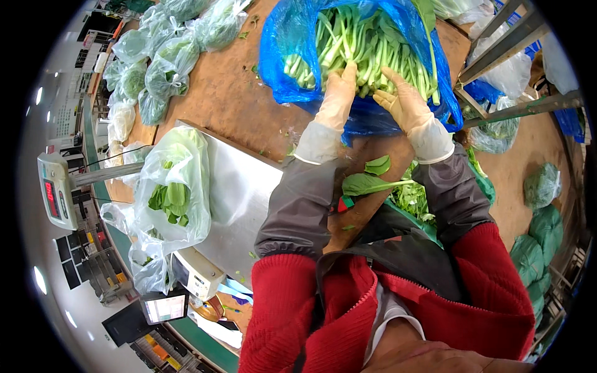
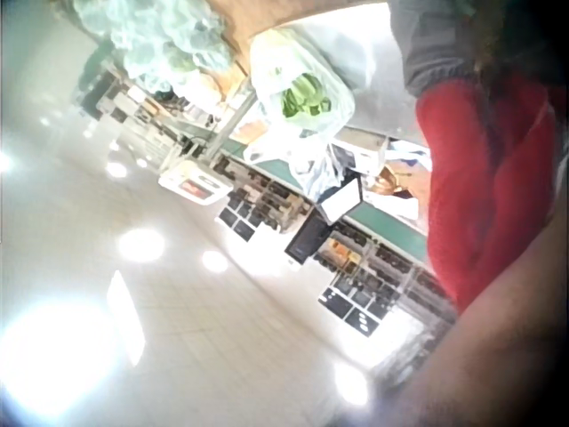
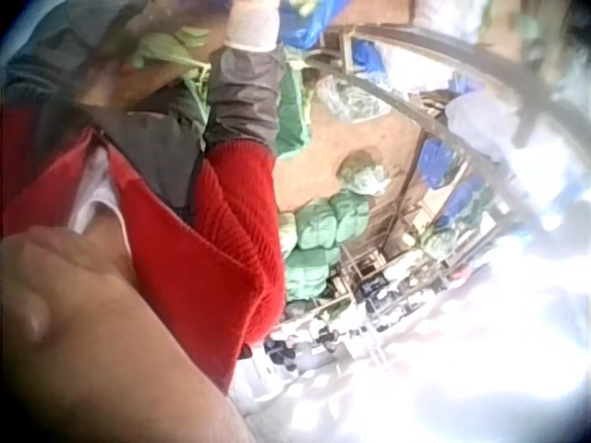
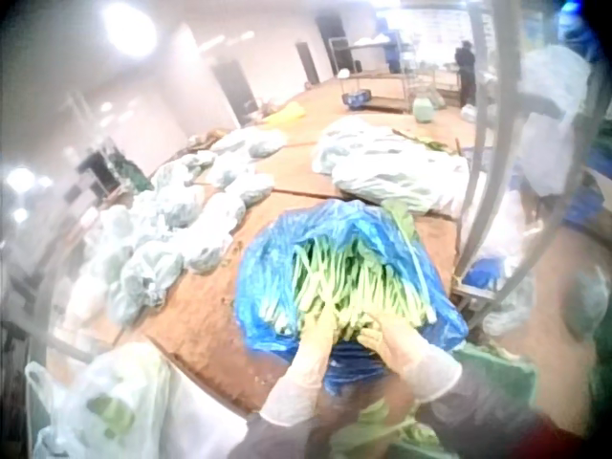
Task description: The person repeatedly picks bunches of leafy green vegetables from a blue bag, trims the stems with a handheld cutter, and places the trimmed bunches into clear plastic bags on a digital scale. The person then moves the filled bags to the side and continues the cycle.
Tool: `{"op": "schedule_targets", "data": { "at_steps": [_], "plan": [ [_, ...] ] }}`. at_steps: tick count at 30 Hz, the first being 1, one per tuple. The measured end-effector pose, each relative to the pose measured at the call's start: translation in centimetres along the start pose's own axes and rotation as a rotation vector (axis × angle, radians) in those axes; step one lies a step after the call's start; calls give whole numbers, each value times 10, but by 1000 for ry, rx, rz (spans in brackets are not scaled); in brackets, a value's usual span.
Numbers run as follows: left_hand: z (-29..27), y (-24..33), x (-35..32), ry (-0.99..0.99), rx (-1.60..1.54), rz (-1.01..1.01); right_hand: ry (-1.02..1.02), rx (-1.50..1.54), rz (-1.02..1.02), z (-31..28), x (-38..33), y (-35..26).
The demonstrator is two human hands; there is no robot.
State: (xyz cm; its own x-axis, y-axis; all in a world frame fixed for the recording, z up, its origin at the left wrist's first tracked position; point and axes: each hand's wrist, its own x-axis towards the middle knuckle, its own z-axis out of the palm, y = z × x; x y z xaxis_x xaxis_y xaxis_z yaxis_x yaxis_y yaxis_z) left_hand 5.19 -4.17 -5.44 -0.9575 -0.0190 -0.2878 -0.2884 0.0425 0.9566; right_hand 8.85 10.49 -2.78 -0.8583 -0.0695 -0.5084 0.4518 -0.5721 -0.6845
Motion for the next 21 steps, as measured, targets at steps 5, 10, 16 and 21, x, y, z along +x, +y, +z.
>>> {"op": "schedule_targets", "data": {
  "at_steps": [5,10,16,21],
  "plan": [
    [-6,49,-1,-98,-122,14,50,-32,75,13,10,-42],
    [-29,20,20,641,969,591,-199,-872,301,-19,11,-66],
    [-32,16,44,204,764,161,-23,-427,58,-25,29,-38],
    [-21,42,56,-79,330,-390,153,-243,83,-14,46,-43]
  ]
}}
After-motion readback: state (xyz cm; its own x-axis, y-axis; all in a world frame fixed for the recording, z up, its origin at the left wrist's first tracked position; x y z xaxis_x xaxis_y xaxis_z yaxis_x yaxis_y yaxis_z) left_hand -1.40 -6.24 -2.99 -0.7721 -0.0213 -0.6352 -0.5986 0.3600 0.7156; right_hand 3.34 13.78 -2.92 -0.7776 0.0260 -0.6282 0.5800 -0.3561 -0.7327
